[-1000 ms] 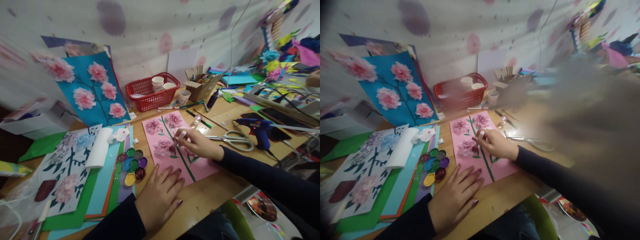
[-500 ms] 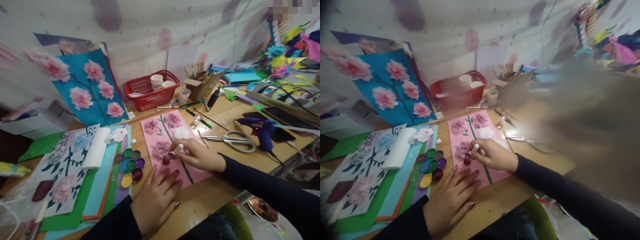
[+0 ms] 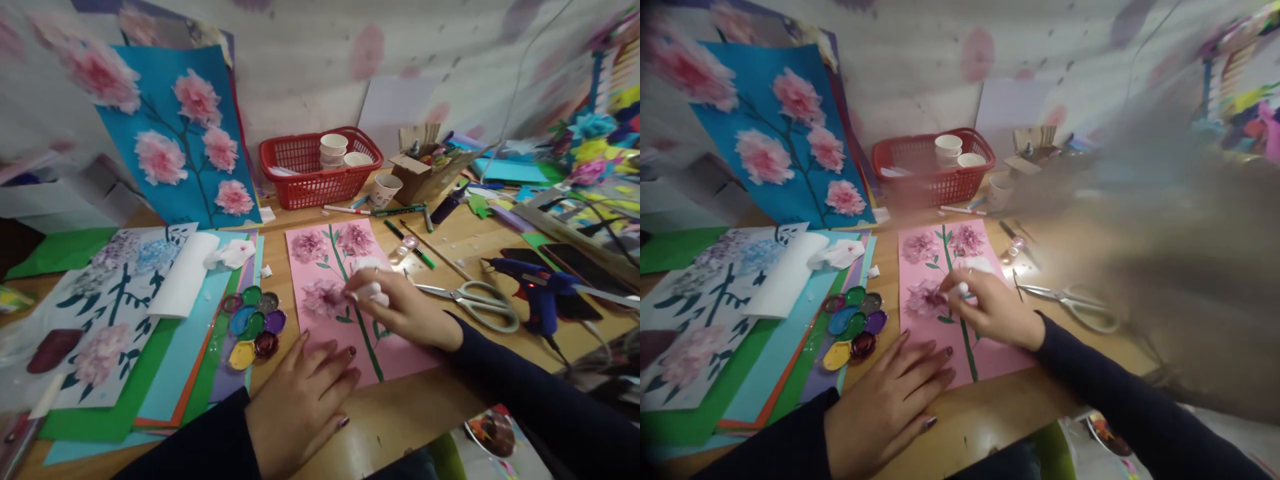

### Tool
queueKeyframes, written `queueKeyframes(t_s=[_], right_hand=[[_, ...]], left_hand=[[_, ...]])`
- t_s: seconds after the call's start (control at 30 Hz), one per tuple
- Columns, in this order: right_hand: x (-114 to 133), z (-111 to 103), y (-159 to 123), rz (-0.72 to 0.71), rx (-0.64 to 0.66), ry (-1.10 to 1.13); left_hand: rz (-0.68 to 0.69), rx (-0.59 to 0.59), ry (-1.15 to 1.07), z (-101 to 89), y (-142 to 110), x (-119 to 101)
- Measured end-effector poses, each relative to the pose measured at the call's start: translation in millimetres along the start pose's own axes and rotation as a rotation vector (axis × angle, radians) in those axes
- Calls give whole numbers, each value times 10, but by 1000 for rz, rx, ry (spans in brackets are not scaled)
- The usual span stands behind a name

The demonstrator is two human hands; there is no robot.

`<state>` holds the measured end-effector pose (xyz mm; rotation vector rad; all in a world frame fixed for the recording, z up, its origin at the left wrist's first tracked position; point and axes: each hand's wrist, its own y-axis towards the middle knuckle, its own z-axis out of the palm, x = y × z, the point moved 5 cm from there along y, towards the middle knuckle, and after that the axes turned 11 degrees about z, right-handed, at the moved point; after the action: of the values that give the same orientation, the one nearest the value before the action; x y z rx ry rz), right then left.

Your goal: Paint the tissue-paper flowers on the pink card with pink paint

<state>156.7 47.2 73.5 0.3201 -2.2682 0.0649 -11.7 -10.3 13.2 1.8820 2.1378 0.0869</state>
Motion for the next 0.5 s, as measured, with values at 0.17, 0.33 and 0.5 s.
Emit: queueKeyframes(t_s=[0.17,0.33,0.5], right_hand=[[71,-26,-257,45,110,101],[29,-211,-486,-95,-93,-21],[-260,-469,-571,43,-343,-189]], left_hand=[[-12,-107,60,24,13,-19],[-99,-378,95,-19,31,-33],[-242,-493,39,-156,81,30]])
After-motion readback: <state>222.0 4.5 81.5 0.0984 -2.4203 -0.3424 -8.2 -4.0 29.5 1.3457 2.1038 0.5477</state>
